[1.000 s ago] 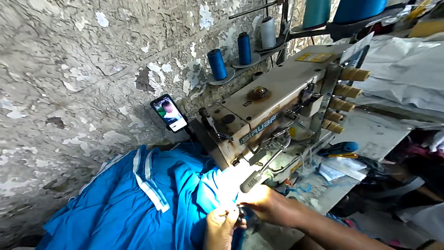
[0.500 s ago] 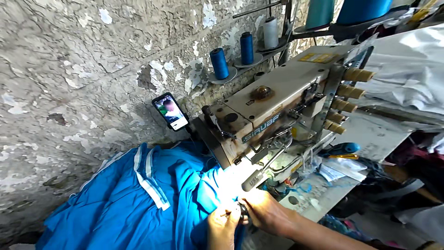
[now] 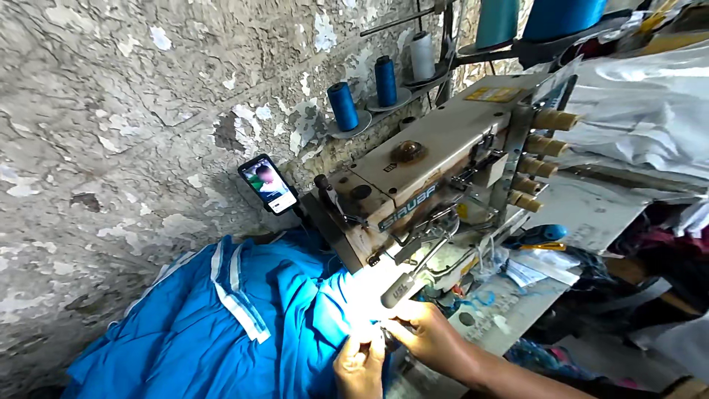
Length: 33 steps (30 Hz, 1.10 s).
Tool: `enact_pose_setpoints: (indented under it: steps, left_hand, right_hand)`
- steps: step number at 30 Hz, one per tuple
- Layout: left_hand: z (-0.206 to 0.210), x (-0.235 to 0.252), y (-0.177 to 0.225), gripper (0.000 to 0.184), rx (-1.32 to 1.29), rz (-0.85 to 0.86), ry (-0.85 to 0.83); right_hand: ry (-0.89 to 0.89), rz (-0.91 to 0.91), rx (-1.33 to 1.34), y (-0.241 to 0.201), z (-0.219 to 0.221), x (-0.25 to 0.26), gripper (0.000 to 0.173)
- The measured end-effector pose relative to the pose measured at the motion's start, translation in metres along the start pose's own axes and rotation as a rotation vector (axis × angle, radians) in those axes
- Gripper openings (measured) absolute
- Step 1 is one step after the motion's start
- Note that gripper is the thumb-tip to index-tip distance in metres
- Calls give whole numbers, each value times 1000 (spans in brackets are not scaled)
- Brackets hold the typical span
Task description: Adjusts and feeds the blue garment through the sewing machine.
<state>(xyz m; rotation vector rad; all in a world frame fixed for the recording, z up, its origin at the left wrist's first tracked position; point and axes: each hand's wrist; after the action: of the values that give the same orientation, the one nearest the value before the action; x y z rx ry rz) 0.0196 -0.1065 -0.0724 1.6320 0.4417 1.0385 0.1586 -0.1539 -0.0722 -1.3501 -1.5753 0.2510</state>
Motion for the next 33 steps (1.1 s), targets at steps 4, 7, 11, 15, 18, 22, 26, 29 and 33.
enact_pose_setpoints:
  steps: [4, 7, 11, 15, 18, 22, 26, 29, 33]
  left_hand:
    - [0, 0, -4, 15, 126, 103, -15]
    - [-1, -1, -10, 12, 212, 180, -20]
    - [1, -2, -14, 8, 248, 230, 18]
    - [9, -1, -4, 24, -117, 70, 57]
    - [14, 2, 6, 33, -499, -95, 86]
    - [11, 0, 2, 28, -600, -87, 26]
    - [10, 0, -2, 24, -545, -88, -6]
    - [9, 0, 2, 25, -606, -160, -11]
    - [12, 1, 10, 37, -777, -291, 58]
  right_hand:
    - [-23, 44, 12, 0, 0, -2, 19]
    - [-2, 99, 30, -4, 3, -2, 18]
    - [38, 163, 91, -7, 7, -3, 18]
    - [51, 179, 191, -10, 9, -5, 19]
    - [17, 287, 328, -16, 6, -6, 20]
    - [-31, 452, 725, -19, -8, 1, 2]
    - [-127, 504, 797, -18, -22, 6, 11]
    - [-179, 485, 755, -16, -25, 7, 11]
    - [11, 192, 259, -12, -1, -3, 15]
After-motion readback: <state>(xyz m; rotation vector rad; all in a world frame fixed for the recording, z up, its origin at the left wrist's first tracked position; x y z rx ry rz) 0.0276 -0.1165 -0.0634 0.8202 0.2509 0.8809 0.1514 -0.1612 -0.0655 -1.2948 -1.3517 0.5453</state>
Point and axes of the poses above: each hand's wrist, its own x-axis towards the middle knuckle, its own z-axis out of the palm, y = z × x, and after that the axes turned 14 degrees about -y, right-handed
